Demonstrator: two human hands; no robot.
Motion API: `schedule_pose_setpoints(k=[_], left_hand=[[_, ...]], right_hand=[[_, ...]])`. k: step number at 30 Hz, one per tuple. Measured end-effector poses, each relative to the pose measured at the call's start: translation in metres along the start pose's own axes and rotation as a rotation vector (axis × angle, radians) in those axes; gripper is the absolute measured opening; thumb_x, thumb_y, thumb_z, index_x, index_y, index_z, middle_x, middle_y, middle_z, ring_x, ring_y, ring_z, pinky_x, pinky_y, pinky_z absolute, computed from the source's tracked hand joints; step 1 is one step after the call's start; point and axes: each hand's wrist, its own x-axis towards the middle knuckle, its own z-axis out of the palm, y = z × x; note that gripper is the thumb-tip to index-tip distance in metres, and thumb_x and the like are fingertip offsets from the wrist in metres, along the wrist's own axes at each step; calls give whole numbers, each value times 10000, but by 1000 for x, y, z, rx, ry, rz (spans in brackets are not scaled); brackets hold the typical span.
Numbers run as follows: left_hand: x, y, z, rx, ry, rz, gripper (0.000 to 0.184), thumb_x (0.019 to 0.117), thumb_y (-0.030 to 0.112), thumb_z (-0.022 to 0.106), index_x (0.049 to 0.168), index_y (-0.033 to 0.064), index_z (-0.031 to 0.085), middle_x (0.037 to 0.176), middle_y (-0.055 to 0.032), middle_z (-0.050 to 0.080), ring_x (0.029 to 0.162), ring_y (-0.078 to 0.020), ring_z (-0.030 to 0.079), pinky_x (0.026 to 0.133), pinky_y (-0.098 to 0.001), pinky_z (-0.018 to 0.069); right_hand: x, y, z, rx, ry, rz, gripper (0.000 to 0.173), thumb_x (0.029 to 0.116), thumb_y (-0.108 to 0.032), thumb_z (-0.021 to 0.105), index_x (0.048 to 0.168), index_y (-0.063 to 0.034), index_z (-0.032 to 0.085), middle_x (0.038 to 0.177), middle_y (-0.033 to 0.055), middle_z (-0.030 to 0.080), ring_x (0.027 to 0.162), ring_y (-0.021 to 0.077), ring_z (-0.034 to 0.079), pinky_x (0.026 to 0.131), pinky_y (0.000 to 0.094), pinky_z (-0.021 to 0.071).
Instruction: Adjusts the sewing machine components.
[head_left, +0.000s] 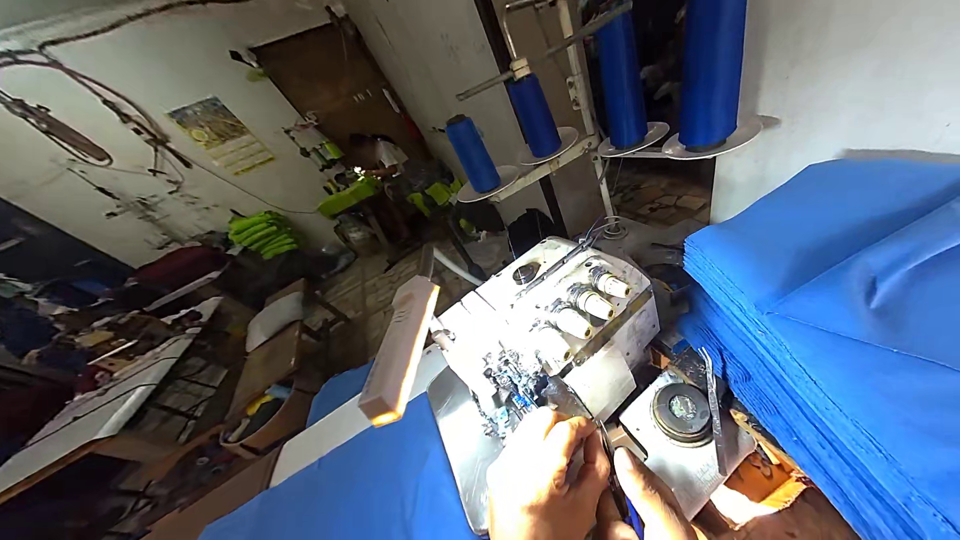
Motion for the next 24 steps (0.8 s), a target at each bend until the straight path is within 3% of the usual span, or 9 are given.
schedule_pose_setpoints(k=[7,21,24], left_hand=[[1,1,0,-20,-4,-5,56,843,175,733,823,136,769,772,40,661,663,-10,580,553,-174,474],[0,1,0,-81,40,17,72,840,143,724,825,92,772,762,14,667,644,-11,578,553,-162,484],[-1,2,-1,-94,38,5,86,847,157,726,827,86,770,761,11,664,641,-10,579,550,-160,489]], right_hand=[[8,4,5,-145,66,-179,263,1129,-239,296,963,-137,473,587,-62,372,422,17,338,366,169,307],[12,-1,-9,-231,147,-299,297,1125,-228,294,987,-106,528,594,-65,371,414,18,325,357,173,307],[6,-9,-22,-505,220,-379,225,1101,-226,396,1066,-84,566,629,-62,396,438,32,348,374,203,331]])
